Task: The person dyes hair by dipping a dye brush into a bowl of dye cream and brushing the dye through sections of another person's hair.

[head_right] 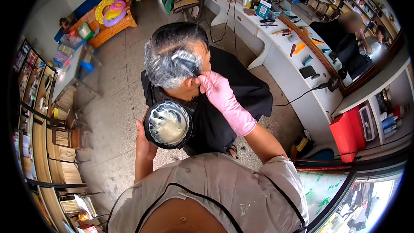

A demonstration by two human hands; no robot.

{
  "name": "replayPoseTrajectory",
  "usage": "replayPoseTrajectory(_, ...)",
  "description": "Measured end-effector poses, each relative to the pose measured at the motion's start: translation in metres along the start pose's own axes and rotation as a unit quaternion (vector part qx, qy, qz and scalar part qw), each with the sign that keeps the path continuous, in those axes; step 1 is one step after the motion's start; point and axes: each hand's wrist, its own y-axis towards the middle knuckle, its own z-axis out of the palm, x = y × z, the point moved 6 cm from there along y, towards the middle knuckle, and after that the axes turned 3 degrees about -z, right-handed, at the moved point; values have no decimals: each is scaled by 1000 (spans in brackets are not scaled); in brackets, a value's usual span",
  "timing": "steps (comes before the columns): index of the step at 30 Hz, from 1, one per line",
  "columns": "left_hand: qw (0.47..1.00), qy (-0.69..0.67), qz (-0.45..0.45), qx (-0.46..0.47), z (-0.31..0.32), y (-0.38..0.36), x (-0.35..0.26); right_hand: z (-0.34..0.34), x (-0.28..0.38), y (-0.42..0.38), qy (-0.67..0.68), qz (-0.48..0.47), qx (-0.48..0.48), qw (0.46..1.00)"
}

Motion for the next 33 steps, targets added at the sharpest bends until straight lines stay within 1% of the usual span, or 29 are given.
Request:
replayPoseTrajectory(2,1000,-1,1,0,0,0,0,3,15,-13,-176,-80,26,981)
replayPoseTrajectory(3,1000,-1,-2,-3,0,0,0,3,27,-20,-295,-95,50,949)
replayPoseTrajectory(4,1000,-2,-4,-6,-1,0,0,-2,26,-21,-295,-96,50,949)
replayPoseTrajectory(5,1000,-3,-3,-6,-1,-1,0,-4,36,-24,-325,-200,37,924)
replayPoseTrajectory(6,1000,-2,-1,-4,0,-1,-1,-5,44,-30,-350,-302,24,887)
replayPoseTrajectory(7,1000,-1,1,-3,1,-1,-2,-15,44,-26,-335,-305,-22,891)
replayPoseTrajectory(8,1000,-2,-1,-2,2,-1,-1,-29,31,-17,-197,-153,-75,965)
replayPoseTrajectory(9,1000,-3,0,2,2,-1,-1,-36,28,-8,-132,-102,-99,981)
replayPoseTrajectory(10,1000,-3,2,6,2,-1,-2,-42,25,2,-65,-50,-123,989)
replayPoseTrajectory(11,1000,-3,2,6,2,-1,-2,-42,28,10,-65,-49,-123,989)
replayPoseTrajectory(13,1000,-2,2,7,3,-1,-3,-35,20,20,-62,44,-86,993)
replayPoseTrajectory(14,1000,-3,2,4,3,-1,-3,-26,18,22,-57,7,-96,994)
replayPoseTrajectory(16,1000,2,10,5,3,-2,-3,-15,5,21,-72,-35,-61,995)
replayPoseTrajectory(17,1000,-1,8,2,3,-2,-2,-8,8,18,-93,-79,-62,991)
replayPoseTrajectory(18,1000,-4,7,-8,2,-2,-2,-4,7,12,-91,-73,-55,992)
replayPoseTrajectory(19,1000,-4,12,-4,3,-2,-1,2,19,3,-225,-161,-53,959)
replayPoseTrajectory(20,1000,-4,16,-2,2,-2,-1,12,32,-7,-350,-247,-48,902)
replayPoseTrajectory(21,1000,2,19,-8,4,-3,-2,20,40,-15,-406,-291,-29,866)
replayPoseTrajectory(22,1000,0,8,-21,7,-6,-3,26,48,-24,-457,-311,-13,833)
replayPoseTrajectory(24,999,-1,14,-36,4,-7,2,31,54,-40,-497,-323,49,804)
replayPoseTrajectory(25,999,7,19,-46,4,-7,3,32,61,-48,-469,-338,61,814)
replayPoseTrajectory(26,998,15,23,-53,4,-8,3,32,60,-53,-455,-325,73,826)
replayPoseTrajectory(28,997,31,34,-59,7,-10,1,37,66,-57,-420,-259,115,862)
replayPoseTrajectory(29,996,46,49,-60,6,-10,-1,40,67,-60,-417,-256,123,863)
replayPoseTrajectory(31,994,58,61,-65,2,-9,-4,44,57,-62,-449,-151,160,866)
replayPoseTrajectory(33,990,80,85,-76,2,-10,-6,48,60,-68,-441,-148,185,866)
